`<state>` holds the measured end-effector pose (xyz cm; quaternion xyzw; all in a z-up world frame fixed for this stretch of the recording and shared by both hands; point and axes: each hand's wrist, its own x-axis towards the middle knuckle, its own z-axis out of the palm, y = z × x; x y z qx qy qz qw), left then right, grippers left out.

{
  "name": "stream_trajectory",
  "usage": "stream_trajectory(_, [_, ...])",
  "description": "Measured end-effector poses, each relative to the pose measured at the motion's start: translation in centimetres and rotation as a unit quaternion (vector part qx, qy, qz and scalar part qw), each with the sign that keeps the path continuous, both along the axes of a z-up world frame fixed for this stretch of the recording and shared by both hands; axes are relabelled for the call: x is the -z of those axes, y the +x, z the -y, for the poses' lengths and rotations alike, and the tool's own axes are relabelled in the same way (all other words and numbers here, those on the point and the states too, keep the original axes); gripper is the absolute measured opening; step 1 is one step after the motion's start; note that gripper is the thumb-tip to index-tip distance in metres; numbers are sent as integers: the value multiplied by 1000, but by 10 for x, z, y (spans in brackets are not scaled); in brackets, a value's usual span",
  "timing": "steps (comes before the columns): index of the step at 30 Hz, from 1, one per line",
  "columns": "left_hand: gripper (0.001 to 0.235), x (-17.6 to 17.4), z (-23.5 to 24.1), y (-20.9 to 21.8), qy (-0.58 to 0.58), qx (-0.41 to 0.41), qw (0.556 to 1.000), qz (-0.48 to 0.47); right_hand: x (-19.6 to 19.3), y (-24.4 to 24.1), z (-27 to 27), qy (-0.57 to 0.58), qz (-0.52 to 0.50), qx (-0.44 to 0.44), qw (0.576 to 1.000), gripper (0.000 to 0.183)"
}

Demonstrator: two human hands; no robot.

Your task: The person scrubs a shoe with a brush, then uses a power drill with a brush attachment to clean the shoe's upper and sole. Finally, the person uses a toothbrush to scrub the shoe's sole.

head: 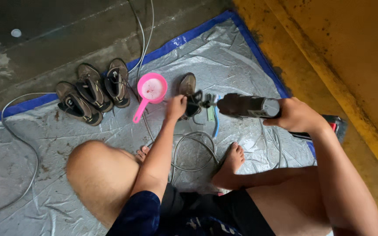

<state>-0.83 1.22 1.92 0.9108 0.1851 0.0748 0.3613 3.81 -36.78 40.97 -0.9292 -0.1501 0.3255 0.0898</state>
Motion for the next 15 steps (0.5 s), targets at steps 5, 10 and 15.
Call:
stream_trajectory(5, [29, 40, -12, 1, -246, -58, 966, 60, -4, 4, 8, 46, 52, -63, 996, 37])
stream_trajectory(10, [46, 60, -18, 13, -484, -157, 860, -35, -21, -17, -25, 6, 46, -64, 997, 36])
stream_trajectory(15, [54, 50, -31, 17, -441, -200, 872, -69, -31, -25, -48, 26, 63, -28, 997, 53])
